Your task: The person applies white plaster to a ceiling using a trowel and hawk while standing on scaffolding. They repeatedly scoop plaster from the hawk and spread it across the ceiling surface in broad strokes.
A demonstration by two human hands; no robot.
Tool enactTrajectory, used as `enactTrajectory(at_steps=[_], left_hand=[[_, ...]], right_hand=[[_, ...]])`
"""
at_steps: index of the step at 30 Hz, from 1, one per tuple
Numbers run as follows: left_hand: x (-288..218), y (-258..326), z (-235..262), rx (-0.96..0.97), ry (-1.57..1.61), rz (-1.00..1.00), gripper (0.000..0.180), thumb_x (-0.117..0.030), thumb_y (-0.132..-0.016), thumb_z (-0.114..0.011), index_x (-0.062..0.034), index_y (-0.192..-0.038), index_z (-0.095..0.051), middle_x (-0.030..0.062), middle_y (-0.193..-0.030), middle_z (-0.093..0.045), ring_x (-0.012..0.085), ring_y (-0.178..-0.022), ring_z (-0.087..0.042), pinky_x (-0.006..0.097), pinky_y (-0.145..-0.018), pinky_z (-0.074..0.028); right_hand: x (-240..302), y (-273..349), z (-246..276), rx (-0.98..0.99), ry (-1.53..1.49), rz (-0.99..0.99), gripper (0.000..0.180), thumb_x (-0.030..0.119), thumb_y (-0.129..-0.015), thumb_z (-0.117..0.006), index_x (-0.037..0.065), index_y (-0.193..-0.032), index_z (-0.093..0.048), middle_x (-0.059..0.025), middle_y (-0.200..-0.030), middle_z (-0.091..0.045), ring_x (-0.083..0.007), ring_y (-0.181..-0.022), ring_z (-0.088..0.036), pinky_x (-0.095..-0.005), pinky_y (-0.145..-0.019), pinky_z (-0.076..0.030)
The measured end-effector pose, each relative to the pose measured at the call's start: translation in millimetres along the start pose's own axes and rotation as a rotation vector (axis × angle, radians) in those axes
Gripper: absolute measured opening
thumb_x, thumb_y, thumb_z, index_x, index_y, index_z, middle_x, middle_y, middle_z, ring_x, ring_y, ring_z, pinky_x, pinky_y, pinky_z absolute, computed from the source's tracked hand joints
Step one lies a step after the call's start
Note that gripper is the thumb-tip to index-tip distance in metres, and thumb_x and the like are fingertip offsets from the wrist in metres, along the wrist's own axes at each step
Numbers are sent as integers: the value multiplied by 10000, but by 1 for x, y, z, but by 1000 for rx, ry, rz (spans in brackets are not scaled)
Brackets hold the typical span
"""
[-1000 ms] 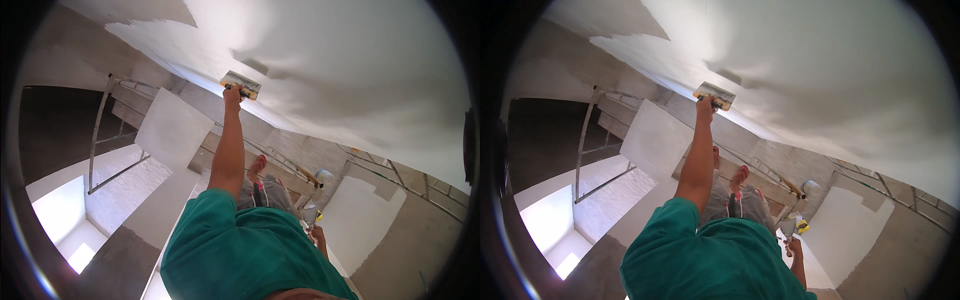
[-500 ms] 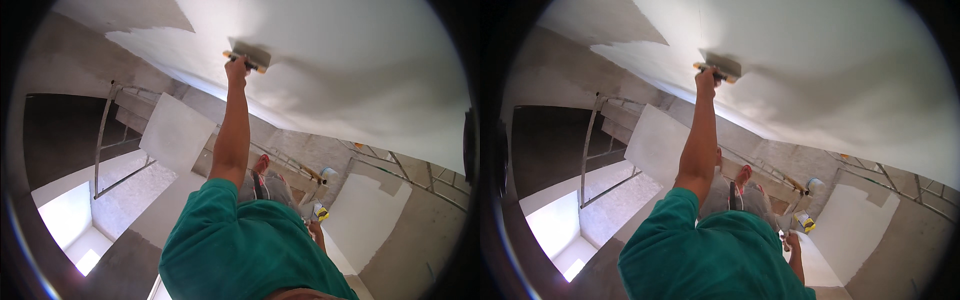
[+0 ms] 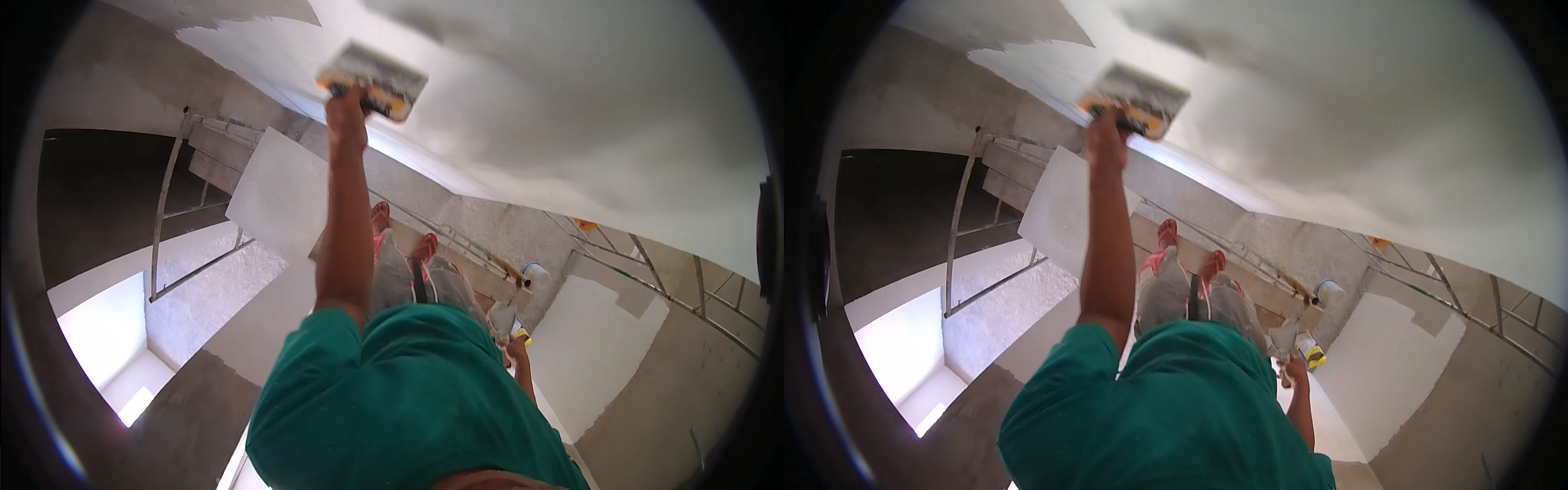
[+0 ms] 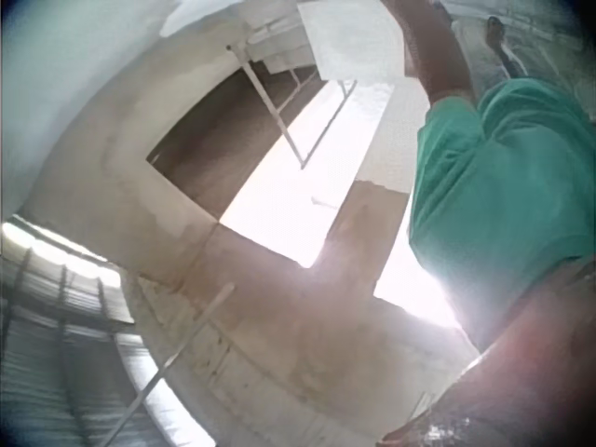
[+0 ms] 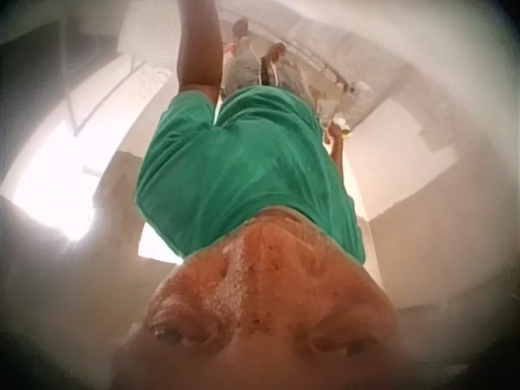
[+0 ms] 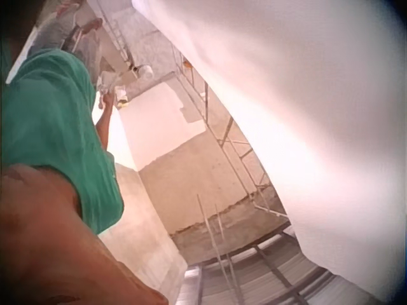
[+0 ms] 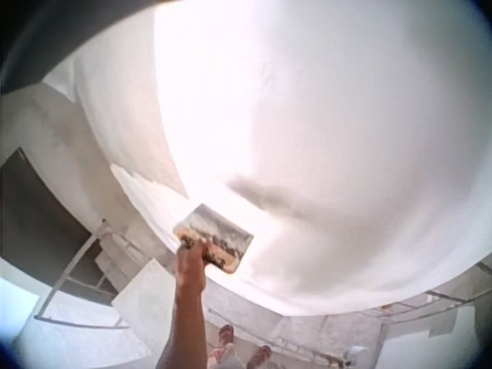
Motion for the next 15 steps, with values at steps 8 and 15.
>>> enactTrajectory(at_steps=[8,15], left_hand=[[166,-96,71,-220,-187,271,171,-146,-749,-648,10,-781,-588,75,-651,-571,131,-451,-497,246,-375,-367],[151,-139,39,-136,-173,203,150,-137,-754,-642,1,-760,-585,55,-641,-550,121,-470,-478,241,-388,-353]], right_hand=[[-14,41,8,-46,138,-88,241,-23,-797,-625,19,-1033,-643,-61,-763,-638,-145,-549,-549,-323,-490,-451],[22,75,-19,-54,160,-162,290,-83,-764,-584,10,-1033,-645,-81,-788,-643,-183,-592,-576,-346,-531,-478]])
Point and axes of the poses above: each hand's wrist, its own y-axis away from the middle knuckle, its own z-axis out of the back of the hand, x = y × z, the point moved 2 cm from there along -y, towards the middle knuckle
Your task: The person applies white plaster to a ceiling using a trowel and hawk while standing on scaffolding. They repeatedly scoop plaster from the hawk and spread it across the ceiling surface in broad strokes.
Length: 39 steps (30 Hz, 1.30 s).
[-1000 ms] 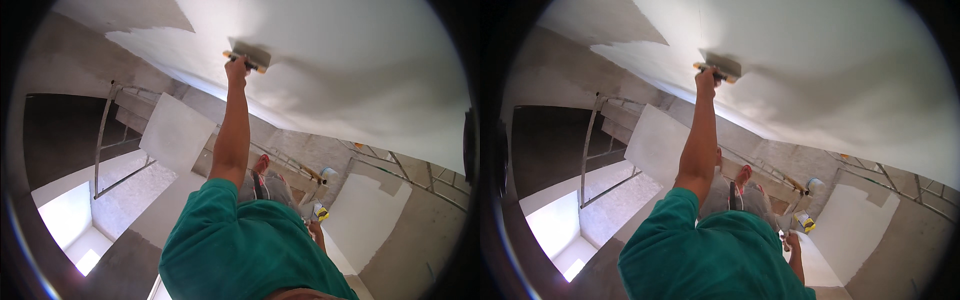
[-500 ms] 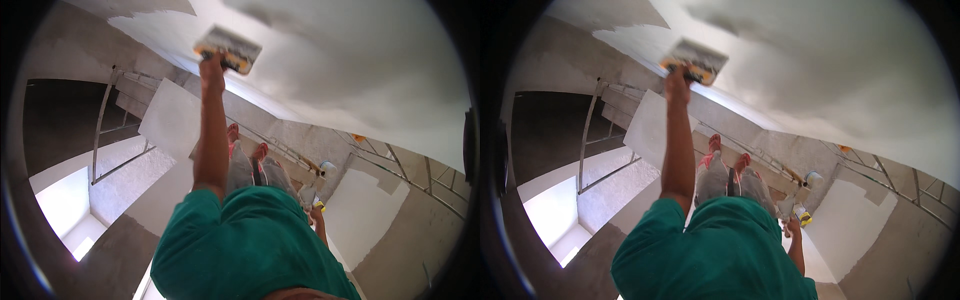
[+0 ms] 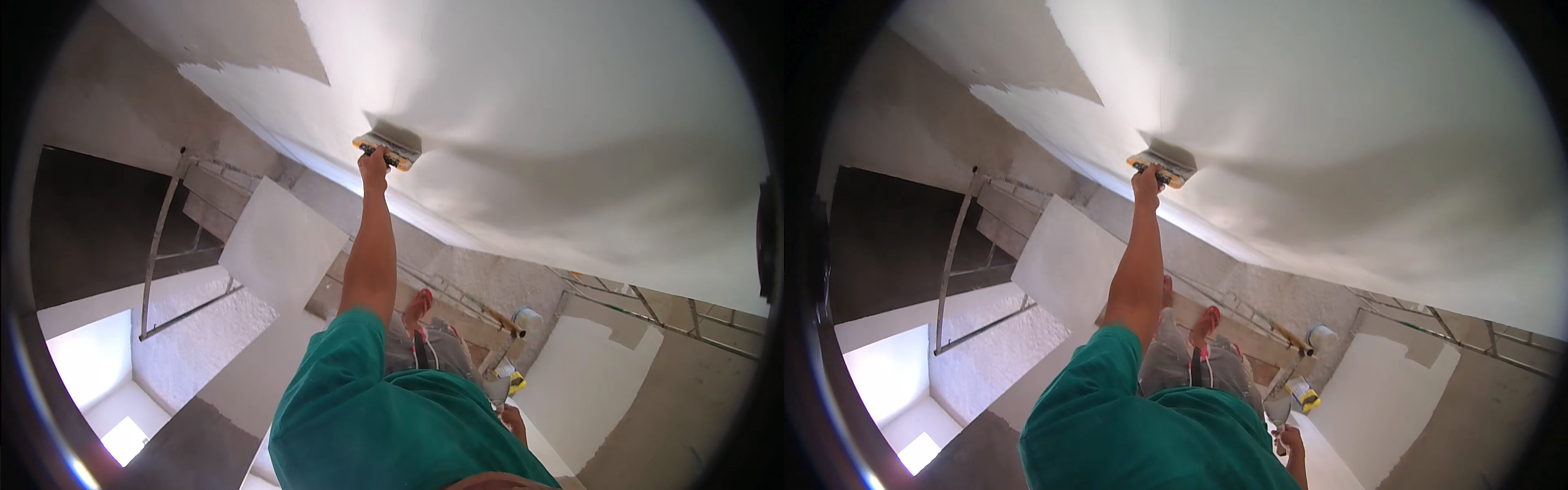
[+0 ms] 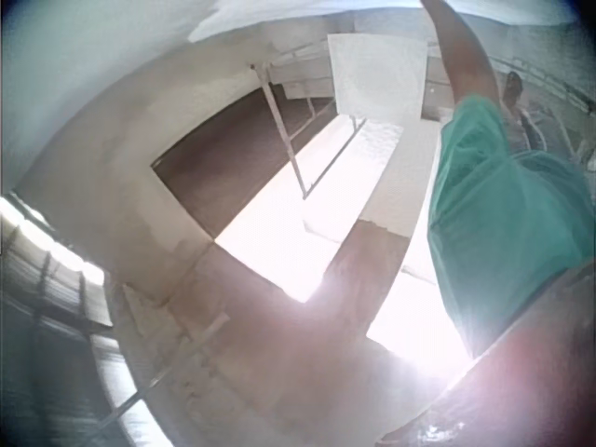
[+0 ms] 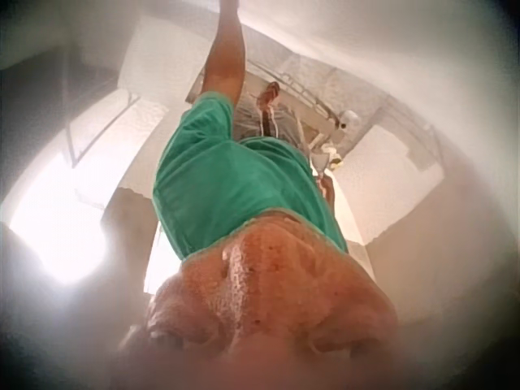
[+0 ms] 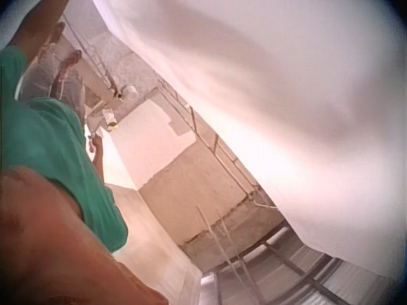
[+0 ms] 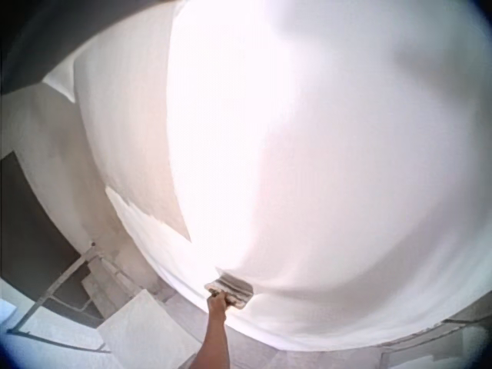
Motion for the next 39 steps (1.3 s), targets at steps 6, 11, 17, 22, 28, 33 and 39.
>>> enactTrajectory(at_steps=[6,11,17,22,28,33,39], left_hand=[[-81,60,-38,38,26,-159,150,-133,-728,-634,11,-722,-590,56,-625,-547,129,-484,-473,265,-429,-367],[-214,145,-86,124,74,-357,179,-157,-770,-678,-8,-716,-595,61,-594,-546,130,-435,-466,272,-407,-368],[-371,268,-165,203,-104,-542,197,-168,-829,-616,16,-761,-593,101,-657,-593,177,-529,-569,291,-464,-459],[-452,339,-142,300,-18,-800,252,-178,-865,-566,-37,-656,-571,63,-570,-560,147,-466,-523,278,-447,-413],[-255,209,-33,269,176,-427,301,-106,-818,-630,45,-1071,-564,117,-966,-612,237,-884,-622,339,-799,-518],[-45,57,58,-73,81,-28,123,-111,-741,-648,-11,-784,-591,57,-672,-574,137,-527,-530,267,-400,-383],[-10,-8,49,-118,-53,68,214,-149,-721,-650,46,-757,-571,92,-683,-574,153,-496,-503,267,-384,-376]], right_hand=[[20,8,-6,65,-69,25,216,-72,-759,-583,14,-951,-635,-70,-792,-627,-184,-630,-575,-349,-556,-479],[71,19,8,109,-93,196,187,-71,-764,-589,21,-920,-630,-60,-763,-610,-182,-616,-575,-343,-552,-473],[48,-74,10,129,-37,249,157,-22,-803,-638,-14,-955,-601,-83,-715,-599,-194,-573,-568,-352,-520,-460],[81,-58,19,154,68,265,178,-38,-797,-626,-16,-971,-599,-81,-730,-606,-196,-588,-571,-346,-530,-457],[29,-70,16,79,46,252,139,-20,-796,-613,15,-931,-615,-80,-709,-602,-187,-566,-571,-341,-501,-450],[10,-48,23,-5,-24,100,90,-2,-749,-670,33,-813,-618,-58,-600,-570,-168,-452,-532,-329,-400,-422],[5,-7,8,-136,-94,5,132,30,-750,-677,26,-882,-673,-25,-597,-558,-132,-452,-510,-300,-411,-424]])
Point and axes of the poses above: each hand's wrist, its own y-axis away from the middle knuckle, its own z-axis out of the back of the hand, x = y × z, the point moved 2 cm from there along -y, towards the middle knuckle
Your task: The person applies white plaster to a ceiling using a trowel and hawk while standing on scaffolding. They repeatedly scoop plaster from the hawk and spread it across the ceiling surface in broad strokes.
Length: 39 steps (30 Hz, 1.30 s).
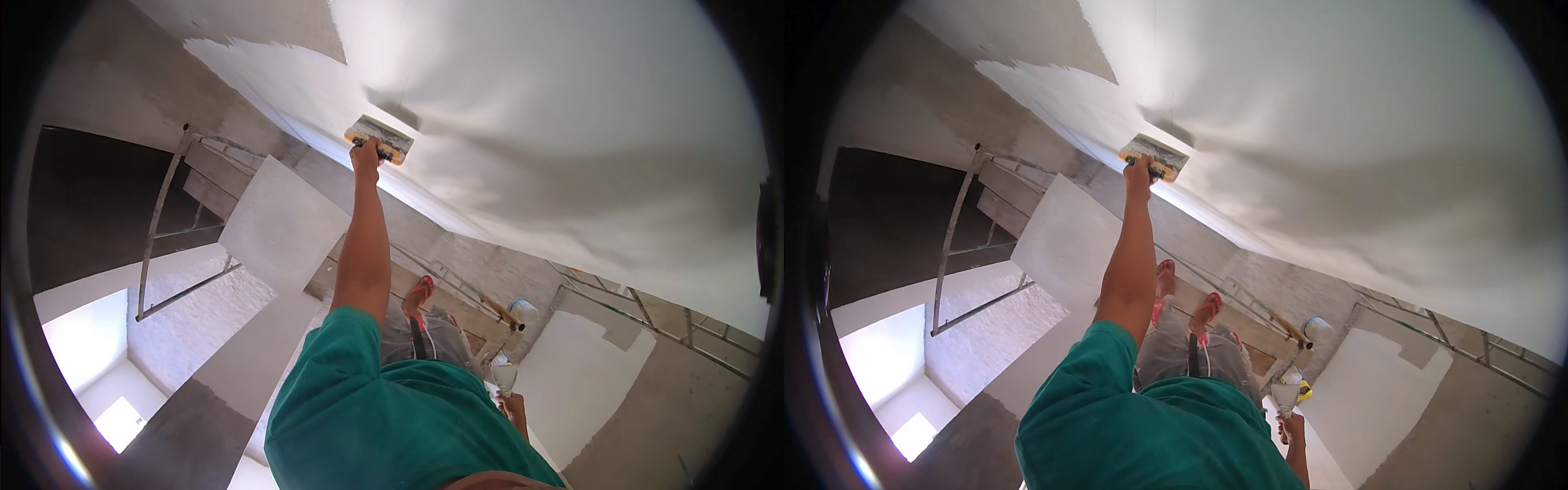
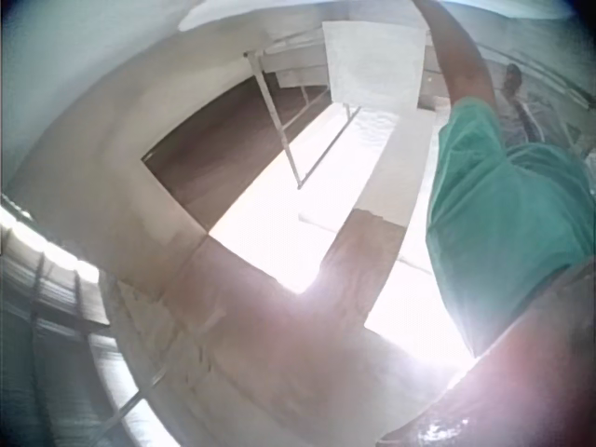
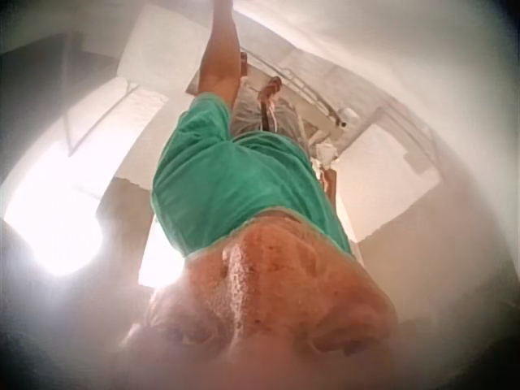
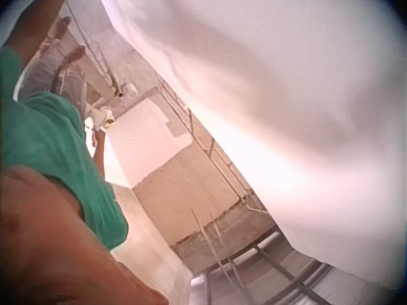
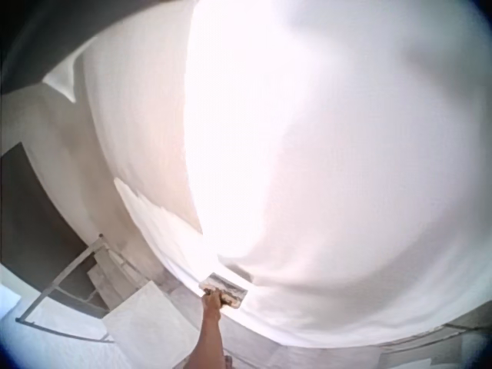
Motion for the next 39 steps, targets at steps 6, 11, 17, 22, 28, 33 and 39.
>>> enactTrajectory(at_steps=[6,11,17,22,28,33,39], left_hand=[[-23,-21,-23,114,62,-59,158,-138,-751,-640,1,-741,-566,63,-603,-534,123,-423,-456,240,-364,-338],[-69,5,-43,135,43,-108,173,-137,-738,-636,23,-710,-577,67,-588,-523,127,-429,-454,263,-360,-321],[-199,97,-77,199,139,-266,200,-165,-795,-666,16,-752,-592,106,-636,-576,145,-409,-492,250,-325,-325],[-319,173,-84,324,70,-528,153,-148,-786,-663,-3,-795,-616,101,-657,-617,189,-485,-569,301,-463,-476],[-253,137,-3,314,254,-519,201,-73,-804,-621,6,-987,-601,87,-929,-614,203,-861,-621,337,-741,-517],[-98,5,45,58,105,-128,178,-107,-753,-661,0,-880,-598,70,-744,-599,152,-569,-575,266,-446,-440],[-52,-61,22,46,34,-33,133,-116,-742,-644,-7,-754,-569,63,-600,-531,120,-397,-434,246,-349,-315]], right_hand=[[25,38,-18,16,189,46,139,26,-762,-663,32,-900,-678,-19,-598,-549,-130,-467,-513,-298,-417,-421],[13,22,-24,25,157,35,83,70,-792,-677,20,-858,-677,-28,-587,-548,-131,-456,-508,-309,-412,-420],[13,-9,-22,94,47,146,92,99,-798,-691,14,-791,-656,-35,-571,-544,-136,-443,-501,-317,-401,-408],[45,-5,-27,78,95,110,90,91,-782,-692,23,-753,-640,-34,-567,-542,-133,-437,-493,-312,-401,-397],[30,-33,-24,130,-43,105,95,92,-793,-701,50,-748,-629,-15,-559,-522,-123,-438,-479,-298,-394,-340],[29,-8,-23,74,47,41,28,33,-782,-670,42,-798,-650,-22,-583,-550,-133,-456,-516,-303,-404,-406],[45,43,-43,28,64,-8,92,26,-768,-661,13,-858,-677,-23,-591,-560,-125,-458,-513,-302,-408,-425]])
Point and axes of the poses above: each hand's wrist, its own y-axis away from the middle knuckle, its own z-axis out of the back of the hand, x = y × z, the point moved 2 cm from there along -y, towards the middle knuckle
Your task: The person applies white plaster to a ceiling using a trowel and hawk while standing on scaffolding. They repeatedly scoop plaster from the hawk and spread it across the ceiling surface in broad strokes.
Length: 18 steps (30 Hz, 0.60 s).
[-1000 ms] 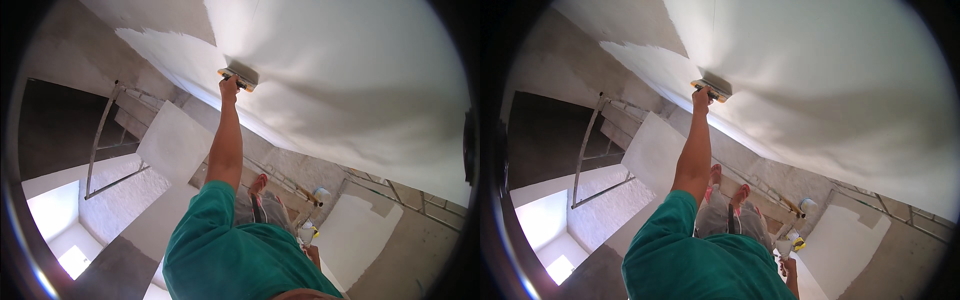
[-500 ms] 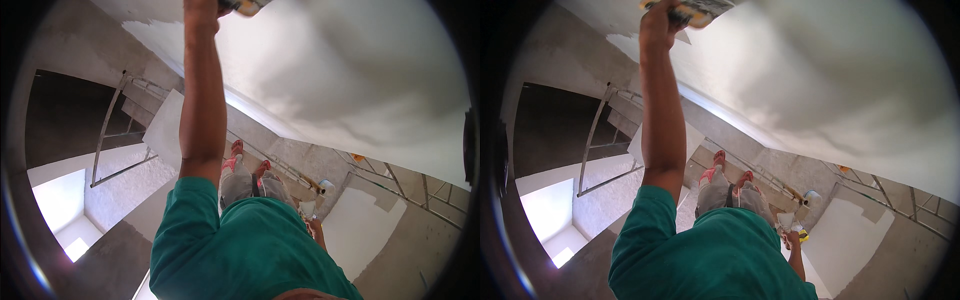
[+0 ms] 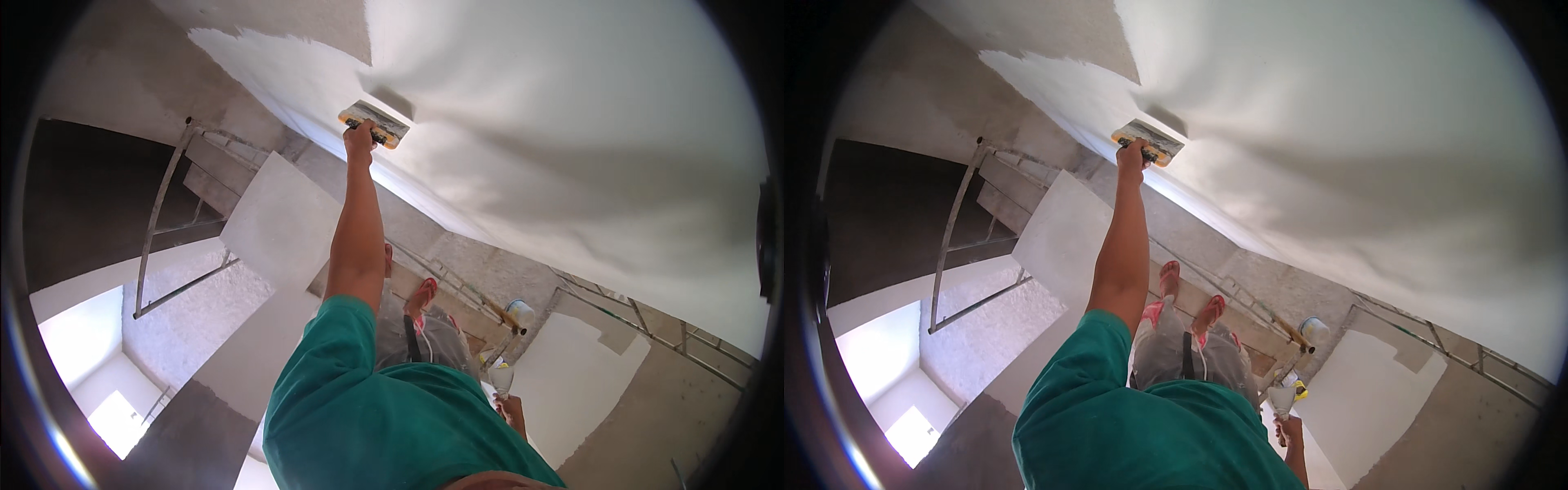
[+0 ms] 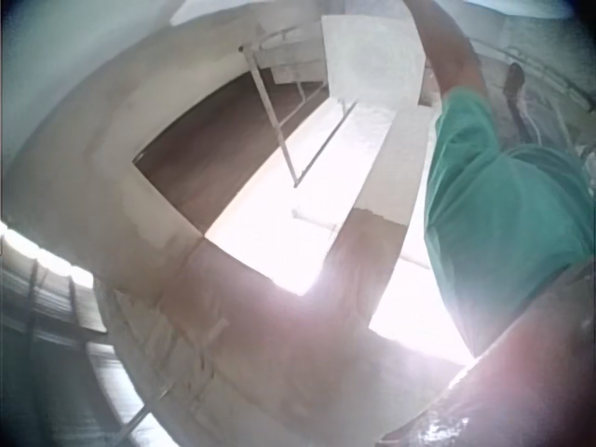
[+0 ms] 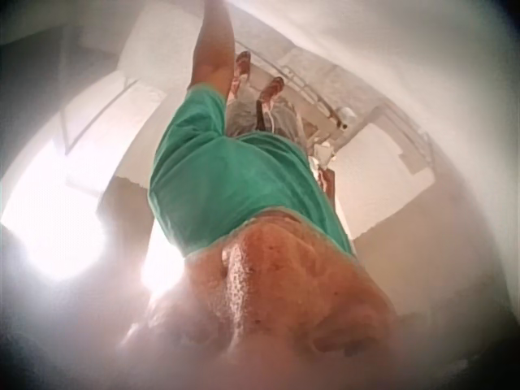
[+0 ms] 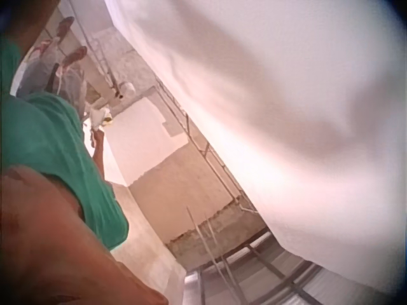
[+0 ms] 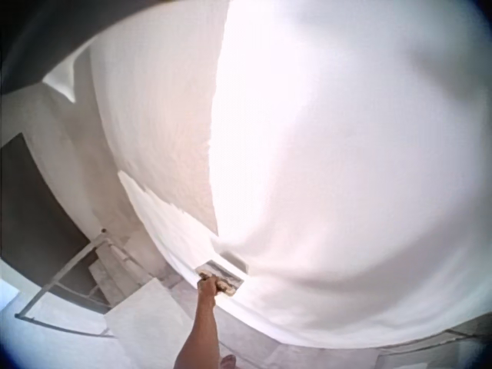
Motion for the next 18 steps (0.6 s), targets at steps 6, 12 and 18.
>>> enactTrajectory(at_steps=[6,12,18], left_hand=[[-22,-12,-21,75,25,-31,116,-109,-752,-629,-13,-743,-563,43,-601,-515,103,-417,-419,240,-369,-308],[-76,38,-43,118,56,-189,128,-122,-754,-635,-1,-763,-593,52,-611,-538,113,-421,-437,246,-375,-329],[-228,138,-92,99,29,-425,209,-190,-757,-688,11,-745,-632,95,-625,-587,155,-443,-523,269,-369,-399]], right_hand=[[2,20,-11,12,111,10,174,163,-768,-730,0,-801,-680,-23,-634,-599,-113,-555,-517,-312,-504,-391],[22,19,-20,11,109,15,152,124,-772,-722,10,-734,-628,-36,-592,-558,-139,-483,-502,-328,-438,-403],[16,-50,-3,95,55,193,149,100,-798,-704,26,-706,-613,-49,-552,-530,-152,-436,-491,-335,-407,-394]])
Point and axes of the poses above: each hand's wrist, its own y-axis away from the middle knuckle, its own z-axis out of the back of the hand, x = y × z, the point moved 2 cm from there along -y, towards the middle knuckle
